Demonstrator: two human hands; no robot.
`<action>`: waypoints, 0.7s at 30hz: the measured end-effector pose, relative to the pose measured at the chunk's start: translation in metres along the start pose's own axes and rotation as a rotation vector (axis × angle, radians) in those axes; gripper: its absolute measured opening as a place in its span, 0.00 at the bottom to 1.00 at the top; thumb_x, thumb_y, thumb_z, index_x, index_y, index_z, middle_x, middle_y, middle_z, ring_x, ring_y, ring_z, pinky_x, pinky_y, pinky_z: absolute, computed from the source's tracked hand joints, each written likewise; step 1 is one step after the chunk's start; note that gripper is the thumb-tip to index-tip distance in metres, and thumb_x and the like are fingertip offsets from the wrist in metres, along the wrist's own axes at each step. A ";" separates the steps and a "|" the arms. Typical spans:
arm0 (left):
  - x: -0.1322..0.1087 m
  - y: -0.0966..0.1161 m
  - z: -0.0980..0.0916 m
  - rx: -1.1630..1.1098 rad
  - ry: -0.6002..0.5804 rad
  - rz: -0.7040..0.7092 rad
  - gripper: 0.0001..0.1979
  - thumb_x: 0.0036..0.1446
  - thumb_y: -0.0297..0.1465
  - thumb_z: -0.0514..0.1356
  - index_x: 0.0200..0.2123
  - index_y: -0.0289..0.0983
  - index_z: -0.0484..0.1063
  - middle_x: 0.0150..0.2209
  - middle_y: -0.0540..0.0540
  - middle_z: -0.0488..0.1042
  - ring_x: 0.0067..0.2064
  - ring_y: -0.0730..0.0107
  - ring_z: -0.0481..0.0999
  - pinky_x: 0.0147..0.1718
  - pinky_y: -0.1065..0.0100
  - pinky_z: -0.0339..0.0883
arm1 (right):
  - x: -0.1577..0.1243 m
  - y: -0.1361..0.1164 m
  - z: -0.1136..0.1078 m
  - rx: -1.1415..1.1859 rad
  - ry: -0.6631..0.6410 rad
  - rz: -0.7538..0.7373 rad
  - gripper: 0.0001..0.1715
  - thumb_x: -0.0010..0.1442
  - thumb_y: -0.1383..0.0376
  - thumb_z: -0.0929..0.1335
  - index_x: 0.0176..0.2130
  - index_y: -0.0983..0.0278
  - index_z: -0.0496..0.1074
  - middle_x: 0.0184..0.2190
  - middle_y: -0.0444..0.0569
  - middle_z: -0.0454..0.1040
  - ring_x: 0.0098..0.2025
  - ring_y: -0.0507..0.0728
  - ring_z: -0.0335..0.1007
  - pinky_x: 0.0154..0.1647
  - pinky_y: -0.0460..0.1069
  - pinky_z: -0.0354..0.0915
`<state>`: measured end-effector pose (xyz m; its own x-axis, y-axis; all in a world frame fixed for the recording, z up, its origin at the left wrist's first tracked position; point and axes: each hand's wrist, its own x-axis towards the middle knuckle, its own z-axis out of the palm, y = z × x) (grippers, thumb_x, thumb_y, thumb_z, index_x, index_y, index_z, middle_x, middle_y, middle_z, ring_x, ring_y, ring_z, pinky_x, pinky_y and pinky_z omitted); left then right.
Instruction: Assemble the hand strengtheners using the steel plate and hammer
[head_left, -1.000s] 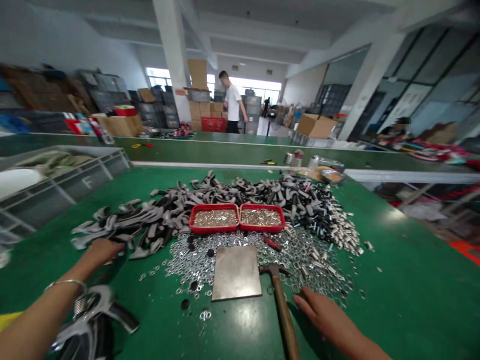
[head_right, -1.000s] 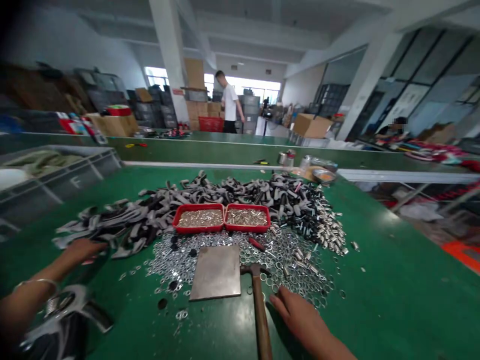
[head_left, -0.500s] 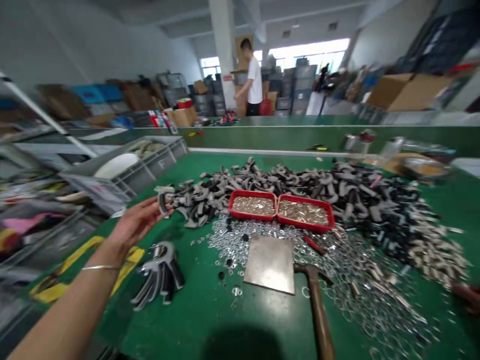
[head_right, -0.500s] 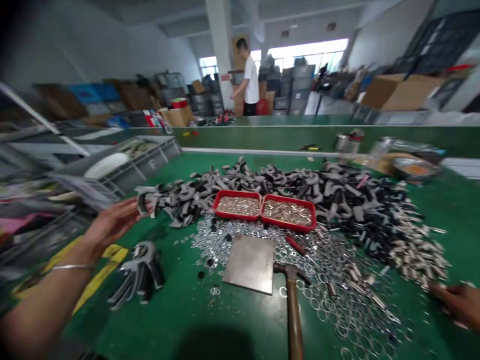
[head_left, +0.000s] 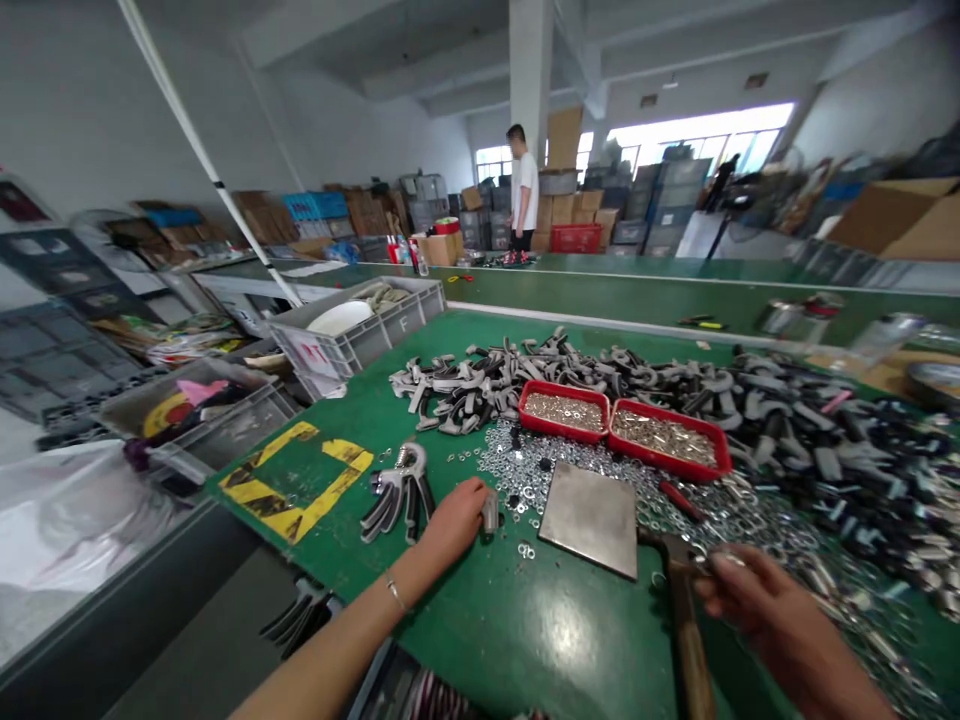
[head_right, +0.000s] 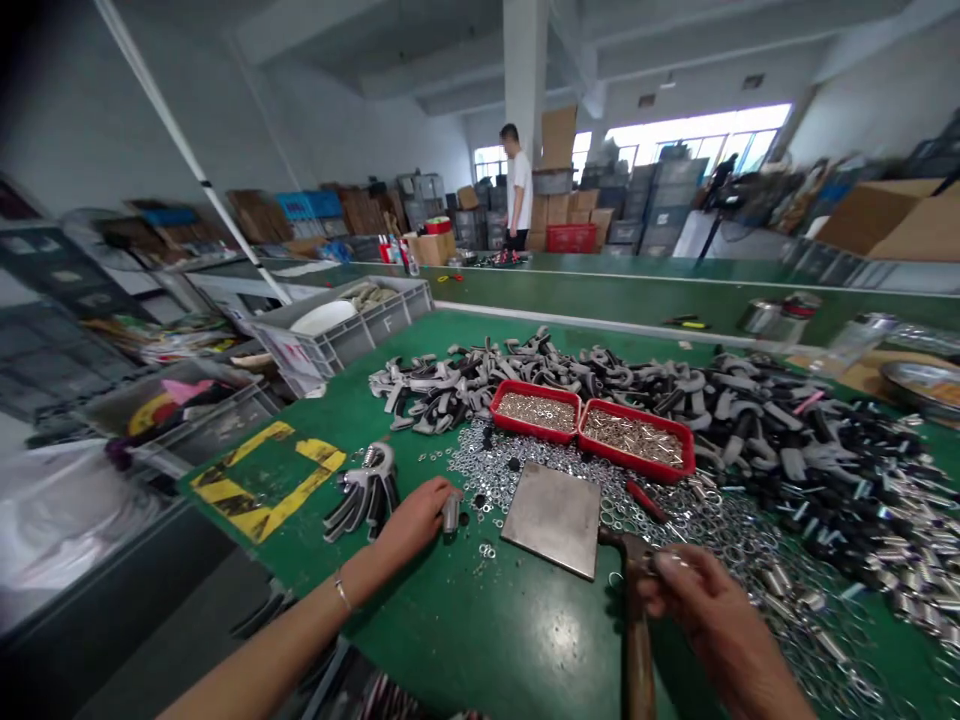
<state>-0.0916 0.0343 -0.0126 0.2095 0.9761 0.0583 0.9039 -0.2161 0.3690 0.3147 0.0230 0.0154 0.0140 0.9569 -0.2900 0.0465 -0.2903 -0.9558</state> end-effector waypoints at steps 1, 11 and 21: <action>0.003 -0.002 0.000 0.054 -0.018 0.009 0.15 0.57 0.18 0.50 0.40 0.36 0.73 0.42 0.42 0.72 0.46 0.61 0.72 0.48 0.62 0.65 | -0.004 -0.001 0.028 0.139 -0.098 0.031 0.15 0.58 0.52 0.72 0.40 0.58 0.71 0.26 0.44 0.73 0.26 0.53 0.72 0.29 0.49 0.70; 0.021 0.000 0.010 0.047 0.004 0.072 0.09 0.57 0.19 0.54 0.32 0.35 0.71 0.36 0.40 0.74 0.44 0.58 0.74 0.48 0.60 0.65 | -0.012 0.002 0.129 0.768 -0.309 0.193 0.18 0.54 0.62 0.77 0.32 0.64 0.65 0.24 0.39 0.64 0.22 0.45 0.57 0.19 0.39 0.57; -0.025 0.048 0.033 -1.106 0.063 -0.181 0.21 0.52 0.47 0.63 0.37 0.34 0.75 0.28 0.44 0.77 0.29 0.62 0.77 0.31 0.65 0.71 | -0.034 0.028 0.162 0.530 -0.364 0.020 0.27 0.51 0.48 0.76 0.32 0.60 0.60 0.15 0.34 0.64 0.13 0.44 0.50 0.14 0.40 0.48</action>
<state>-0.0408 -0.0016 -0.0269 0.0614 0.9971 -0.0448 0.0846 0.0395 0.9956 0.1542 -0.0174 -0.0098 -0.3343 0.9171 -0.2171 -0.4514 -0.3580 -0.8174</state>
